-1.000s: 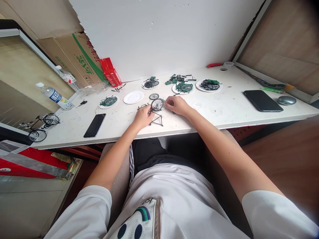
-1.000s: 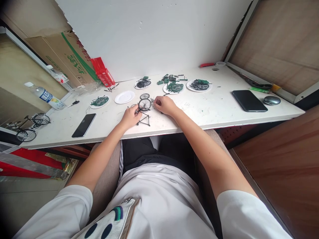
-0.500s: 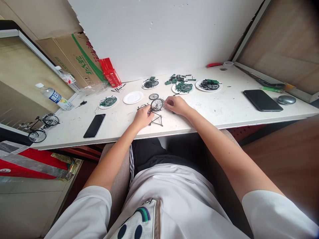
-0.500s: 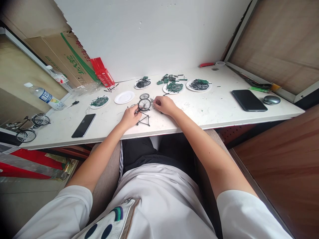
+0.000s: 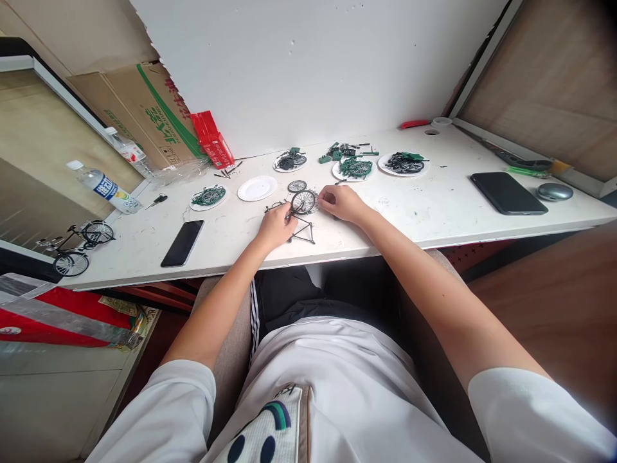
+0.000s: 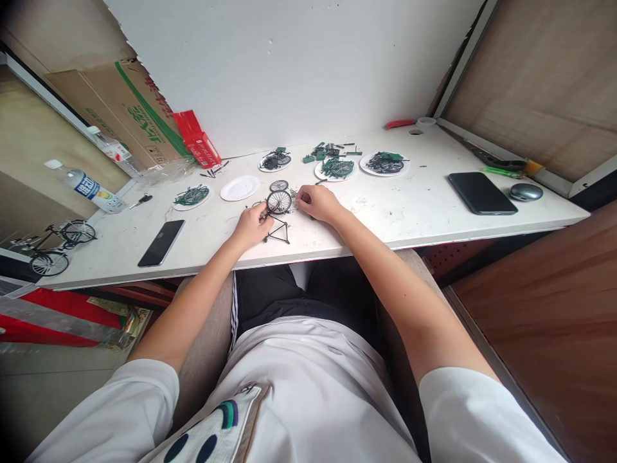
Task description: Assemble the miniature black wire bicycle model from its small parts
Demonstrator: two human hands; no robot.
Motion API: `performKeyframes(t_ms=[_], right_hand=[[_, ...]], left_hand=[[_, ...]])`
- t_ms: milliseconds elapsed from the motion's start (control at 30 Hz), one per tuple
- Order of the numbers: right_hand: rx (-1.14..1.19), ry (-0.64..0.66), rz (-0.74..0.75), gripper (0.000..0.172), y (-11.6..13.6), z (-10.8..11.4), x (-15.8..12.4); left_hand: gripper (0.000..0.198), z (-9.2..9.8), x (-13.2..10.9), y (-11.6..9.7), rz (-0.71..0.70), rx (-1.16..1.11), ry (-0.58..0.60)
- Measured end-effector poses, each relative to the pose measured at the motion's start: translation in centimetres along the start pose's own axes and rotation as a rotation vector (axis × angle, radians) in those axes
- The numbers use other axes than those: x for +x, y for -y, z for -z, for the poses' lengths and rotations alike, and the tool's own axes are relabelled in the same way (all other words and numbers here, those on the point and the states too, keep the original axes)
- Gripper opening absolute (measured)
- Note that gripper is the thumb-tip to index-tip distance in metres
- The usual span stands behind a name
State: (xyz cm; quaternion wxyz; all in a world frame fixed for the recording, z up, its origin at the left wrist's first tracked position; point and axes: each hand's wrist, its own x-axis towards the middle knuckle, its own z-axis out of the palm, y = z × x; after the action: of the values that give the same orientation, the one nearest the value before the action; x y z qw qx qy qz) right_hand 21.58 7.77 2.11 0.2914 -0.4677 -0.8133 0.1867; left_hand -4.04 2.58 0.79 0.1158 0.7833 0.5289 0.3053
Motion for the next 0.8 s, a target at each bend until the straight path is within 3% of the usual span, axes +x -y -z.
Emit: performKeyframes(t_ms=[800], right_hand=[[-0.026, -0.003, 0.007, 0.020, -0.13, -0.13, 0.05]], left_hand=[[0.010, -0.24, 0.08, 0.36, -0.014, 0.025, -0.011]])
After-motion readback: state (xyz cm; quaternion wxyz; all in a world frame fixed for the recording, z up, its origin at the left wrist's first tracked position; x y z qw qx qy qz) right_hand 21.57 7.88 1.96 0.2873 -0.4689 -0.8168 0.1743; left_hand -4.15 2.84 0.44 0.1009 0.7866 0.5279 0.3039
